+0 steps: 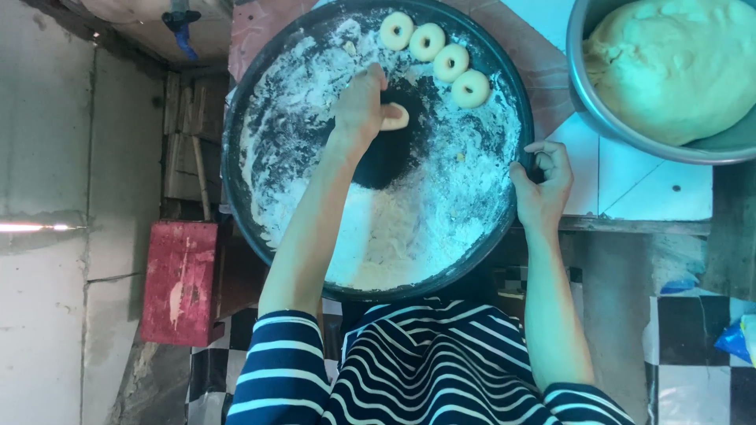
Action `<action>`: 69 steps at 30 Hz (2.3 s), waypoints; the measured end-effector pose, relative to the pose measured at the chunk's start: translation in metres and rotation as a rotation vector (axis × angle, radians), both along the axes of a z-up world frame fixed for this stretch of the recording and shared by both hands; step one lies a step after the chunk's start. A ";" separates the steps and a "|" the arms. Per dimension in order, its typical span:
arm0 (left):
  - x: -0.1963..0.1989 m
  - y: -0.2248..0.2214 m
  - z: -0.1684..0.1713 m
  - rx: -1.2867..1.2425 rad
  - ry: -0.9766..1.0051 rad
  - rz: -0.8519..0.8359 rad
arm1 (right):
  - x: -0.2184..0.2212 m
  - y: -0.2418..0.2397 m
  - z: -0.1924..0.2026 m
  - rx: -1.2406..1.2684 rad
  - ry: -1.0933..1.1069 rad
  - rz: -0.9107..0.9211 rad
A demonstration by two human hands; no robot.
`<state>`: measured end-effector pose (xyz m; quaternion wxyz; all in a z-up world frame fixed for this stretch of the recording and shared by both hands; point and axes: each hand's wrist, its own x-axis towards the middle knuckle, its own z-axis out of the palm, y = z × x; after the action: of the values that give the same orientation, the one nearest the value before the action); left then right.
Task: Shaping small portions of dough into donut rings and arranging them on a floured tray.
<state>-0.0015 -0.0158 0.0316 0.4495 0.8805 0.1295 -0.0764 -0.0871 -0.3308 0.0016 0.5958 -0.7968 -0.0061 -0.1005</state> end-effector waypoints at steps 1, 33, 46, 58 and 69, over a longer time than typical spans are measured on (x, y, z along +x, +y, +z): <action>0.004 -0.001 -0.027 -0.005 0.002 0.003 | 0.000 -0.003 -0.004 -0.005 0.002 0.003; -0.038 0.000 -0.058 0.571 -0.492 -0.397 | -0.004 0.001 0.011 -0.030 0.034 -0.019; -0.011 0.007 -0.042 0.584 -0.066 -0.330 | -0.002 -0.003 0.003 -0.059 0.042 0.020; -0.019 -0.009 -0.082 0.536 -0.608 -0.171 | 0.002 0.002 0.008 -0.021 0.028 -0.010; -0.032 0.009 -0.026 0.341 -0.113 -0.367 | 0.001 0.000 0.005 -0.031 0.046 -0.010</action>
<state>-0.0331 -0.0063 0.0055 0.2796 0.9553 -0.0467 -0.0845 -0.0862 -0.3303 0.0067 0.5830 -0.8079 0.0099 -0.0850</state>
